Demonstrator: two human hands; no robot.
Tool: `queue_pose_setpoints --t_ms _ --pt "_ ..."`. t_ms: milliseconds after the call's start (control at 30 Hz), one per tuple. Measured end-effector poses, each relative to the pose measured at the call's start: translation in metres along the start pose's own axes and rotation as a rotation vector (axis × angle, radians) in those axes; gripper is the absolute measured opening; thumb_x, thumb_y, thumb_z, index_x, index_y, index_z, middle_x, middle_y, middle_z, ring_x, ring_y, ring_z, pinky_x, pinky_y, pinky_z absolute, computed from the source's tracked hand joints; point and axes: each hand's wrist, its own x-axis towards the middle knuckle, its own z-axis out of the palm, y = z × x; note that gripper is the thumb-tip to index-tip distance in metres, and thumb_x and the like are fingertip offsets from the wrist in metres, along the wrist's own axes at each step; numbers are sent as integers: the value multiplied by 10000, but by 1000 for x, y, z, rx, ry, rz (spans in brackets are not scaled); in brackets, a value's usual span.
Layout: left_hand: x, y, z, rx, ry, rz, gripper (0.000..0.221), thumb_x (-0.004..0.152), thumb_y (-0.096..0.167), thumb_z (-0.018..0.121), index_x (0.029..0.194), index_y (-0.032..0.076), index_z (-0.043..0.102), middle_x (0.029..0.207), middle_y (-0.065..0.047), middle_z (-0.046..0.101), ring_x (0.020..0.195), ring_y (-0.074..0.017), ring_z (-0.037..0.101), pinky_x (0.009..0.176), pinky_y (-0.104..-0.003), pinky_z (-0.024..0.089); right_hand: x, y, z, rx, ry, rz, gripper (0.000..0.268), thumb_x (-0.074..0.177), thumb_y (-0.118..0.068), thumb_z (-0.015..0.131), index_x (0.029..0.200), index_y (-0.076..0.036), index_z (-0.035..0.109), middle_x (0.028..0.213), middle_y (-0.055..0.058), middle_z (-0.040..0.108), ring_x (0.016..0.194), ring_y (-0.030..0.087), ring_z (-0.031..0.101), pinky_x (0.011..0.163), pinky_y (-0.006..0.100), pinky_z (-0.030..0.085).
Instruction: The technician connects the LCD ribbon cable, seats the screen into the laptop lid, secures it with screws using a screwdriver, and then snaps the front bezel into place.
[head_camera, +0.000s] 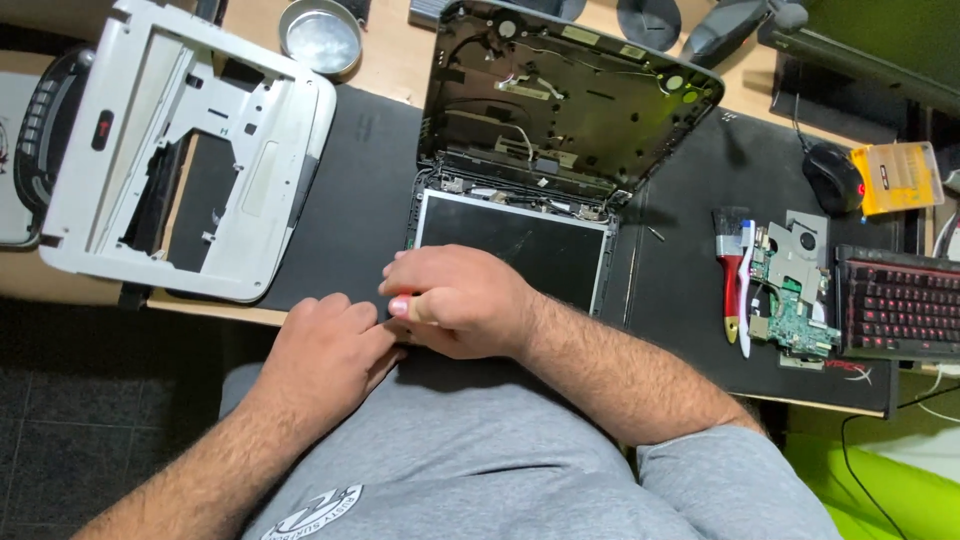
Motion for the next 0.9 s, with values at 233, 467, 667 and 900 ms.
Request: queue_pose_setpoints --t_ms 233,467,667,900 --pt "1 0 -1 -2 -35 7 286 923 412 609 741 192 616 677 -15 446 624 -259 515 535 -405 412 -25 12 18 -35 -37 -17 135 983 -95 671 953 -41 551 873 160 676 764 371 712 718 540 633" --pt "3 0 -5 11 -56 23 267 917 396 618 759 180 627 690 -12 471 634 -256 524 536 -415 423 -24 4 5 -52 -146 55 111 1014 -113 556 959 -20 527 858 184 630 737 405 638 602 536 534" --pt "10 2 -18 23 -162 13 225 930 443 618 1037 248 649 669 2 493 617 -261 518 528 -422 416 1 -21 -37 -77 -334 161 175 1010 -148 478 948 -13 570 876 174 621 735 404 564 565 522 407" --pt "26 1 -32 -83 -314 -17 419 914 459 689 1256 218 698 712 8 619 650 -210 577 537 -385 471 -23 -18 -171 -565 653 -299 722 844 292 358 1405 -147 471 876 138 492 593 313 595 415 384 487"
